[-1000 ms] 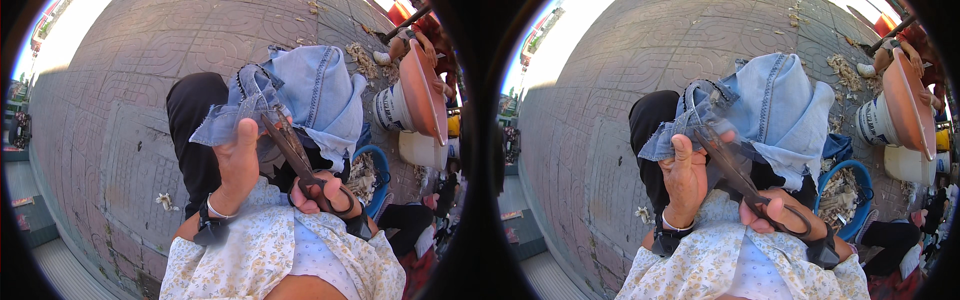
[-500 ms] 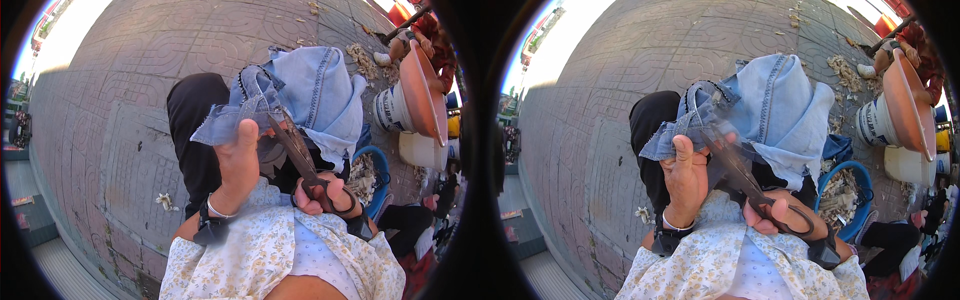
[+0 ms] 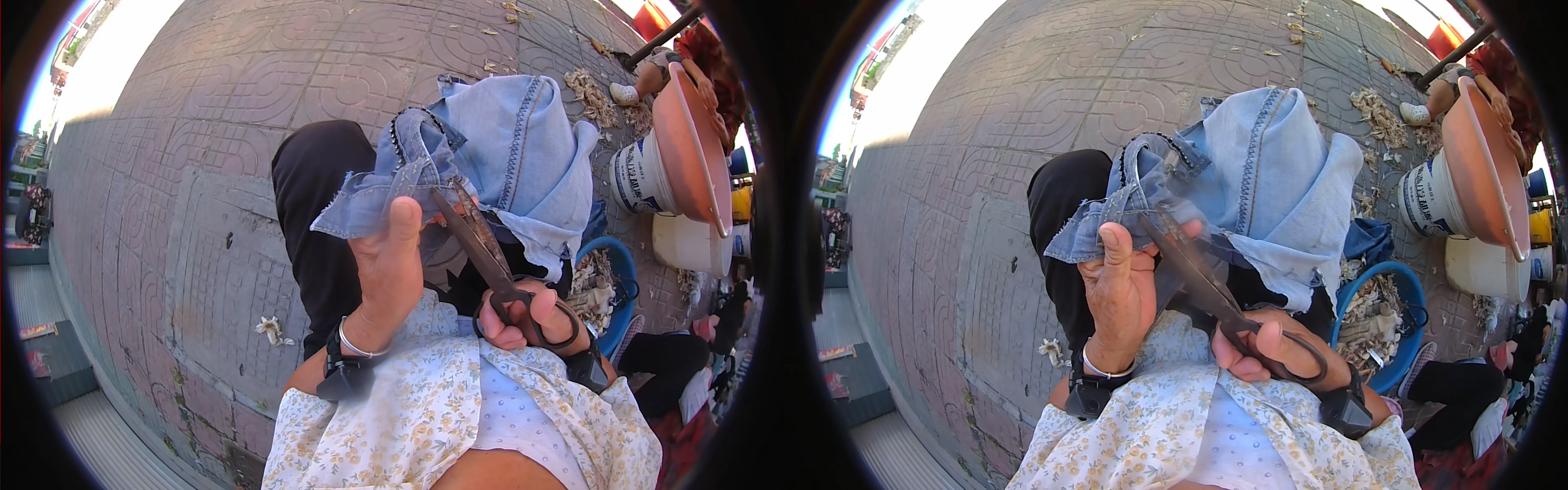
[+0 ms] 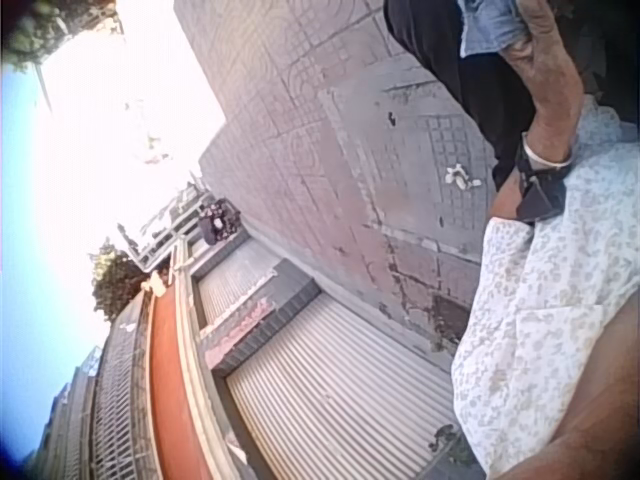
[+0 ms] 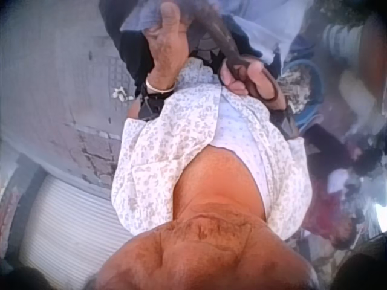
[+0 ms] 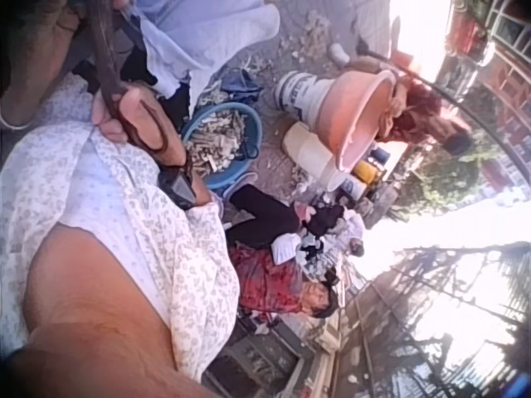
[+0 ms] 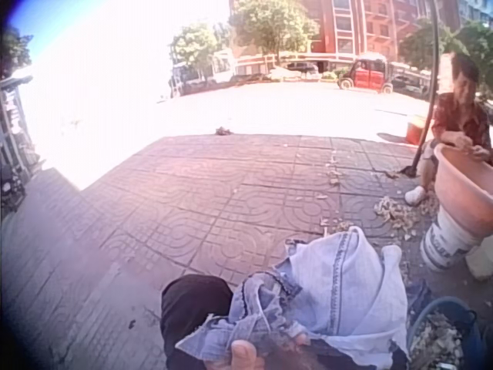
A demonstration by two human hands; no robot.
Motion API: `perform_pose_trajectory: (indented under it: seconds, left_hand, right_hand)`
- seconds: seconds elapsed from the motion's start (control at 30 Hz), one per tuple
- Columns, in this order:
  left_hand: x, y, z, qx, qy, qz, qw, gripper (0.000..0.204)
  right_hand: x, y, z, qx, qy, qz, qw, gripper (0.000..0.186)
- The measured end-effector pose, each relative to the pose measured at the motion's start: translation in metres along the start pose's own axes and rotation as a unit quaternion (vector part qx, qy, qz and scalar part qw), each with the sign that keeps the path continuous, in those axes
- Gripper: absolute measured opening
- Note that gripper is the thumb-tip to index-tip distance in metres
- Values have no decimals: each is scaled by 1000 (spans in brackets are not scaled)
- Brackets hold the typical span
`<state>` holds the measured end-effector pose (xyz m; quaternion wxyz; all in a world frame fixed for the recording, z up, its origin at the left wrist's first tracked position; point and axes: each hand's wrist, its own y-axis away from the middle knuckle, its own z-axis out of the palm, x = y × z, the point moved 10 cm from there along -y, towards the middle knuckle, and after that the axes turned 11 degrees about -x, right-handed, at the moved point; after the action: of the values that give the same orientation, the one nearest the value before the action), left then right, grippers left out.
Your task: Cutting out sections of a denim garment using large scissors.
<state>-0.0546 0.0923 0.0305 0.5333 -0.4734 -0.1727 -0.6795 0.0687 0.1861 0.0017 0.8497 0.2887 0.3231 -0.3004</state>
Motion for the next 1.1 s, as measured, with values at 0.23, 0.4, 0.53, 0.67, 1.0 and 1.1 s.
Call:
perform_pose_trajectory:
  seconds: [0.23,0.4,0.53,0.67,1.0,1.1]
  left_hand:
    - [-1,-1,2,0,19,0,1000,42]
    - [0,-2,0,-9,7,11,1000,42]
    - [-12,2,-6,-3,9,-27,1000,40]
    - [-7,1,6,0,20,-39,999,37]
    - [-6,3,2,8,7,-26,1000,34]
    - [-6,10,10,-5,-65,-12,998,35]
  right_hand:
    - [2,0,-2,7,0,5,1000,82]
    - [6,-2,0,-17,-35,12,999,82]
    - [8,-2,2,-34,-65,7,997,81]
    - [0,-1,-8,32,51,-26,998,72]
    - [-24,-3,-3,82,224,-67,969,56]
    - [-29,3,-10,125,206,-69,968,59]
